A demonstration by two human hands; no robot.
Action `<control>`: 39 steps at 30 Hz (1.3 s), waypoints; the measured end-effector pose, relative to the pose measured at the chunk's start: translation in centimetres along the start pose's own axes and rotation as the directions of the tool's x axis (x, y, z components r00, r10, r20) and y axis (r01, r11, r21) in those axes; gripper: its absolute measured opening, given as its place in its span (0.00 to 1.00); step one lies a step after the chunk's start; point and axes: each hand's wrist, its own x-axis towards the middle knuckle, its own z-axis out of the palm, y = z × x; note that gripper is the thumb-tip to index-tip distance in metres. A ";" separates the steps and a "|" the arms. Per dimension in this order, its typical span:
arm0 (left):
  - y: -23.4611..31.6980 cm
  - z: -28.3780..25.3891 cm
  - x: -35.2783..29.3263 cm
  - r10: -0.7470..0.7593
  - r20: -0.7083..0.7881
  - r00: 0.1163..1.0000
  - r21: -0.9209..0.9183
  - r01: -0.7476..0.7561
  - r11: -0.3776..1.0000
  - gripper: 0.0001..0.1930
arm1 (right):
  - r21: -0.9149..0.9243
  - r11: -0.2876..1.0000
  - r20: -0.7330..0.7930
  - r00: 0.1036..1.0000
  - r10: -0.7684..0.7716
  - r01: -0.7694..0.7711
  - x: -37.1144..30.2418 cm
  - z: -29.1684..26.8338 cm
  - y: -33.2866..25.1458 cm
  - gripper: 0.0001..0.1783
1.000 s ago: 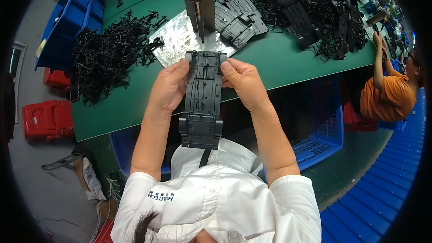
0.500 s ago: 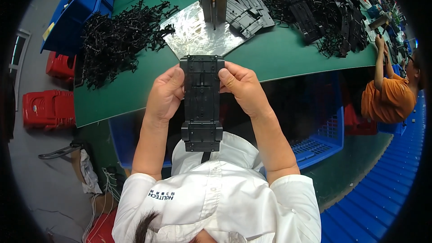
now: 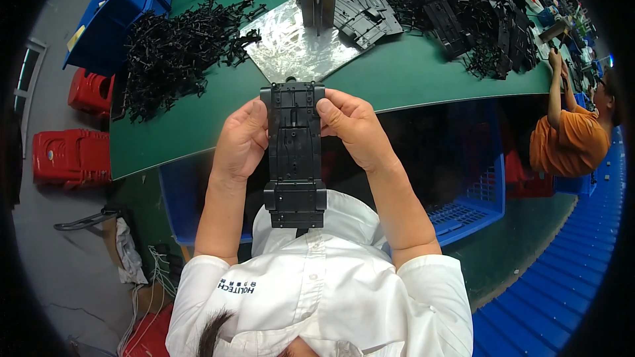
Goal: The worker is assembling plastic toy truck chassis by attaching axle and wheel components and pressing them into place.
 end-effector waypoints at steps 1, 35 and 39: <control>0.0 0.1 -0.1 -0.006 -0.021 1.000 -0.004 0.006 1.000 0.18 | -0.001 1.000 -0.001 1.000 0.000 0.000 0.0 0.0 0.0 0.18; -0.3 0.1 -0.8 0.032 -0.135 0.990 -0.011 -0.033 0.999 0.16 | 0.146 0.988 -0.006 0.998 0.056 -0.055 0.4 0.7 0.6 0.18; 0.2 0.4 0.1 0.032 -0.080 0.996 -0.027 -0.034 0.999 0.15 | 0.144 0.987 -0.031 0.997 0.072 -0.066 1.0 0.7 0.7 0.17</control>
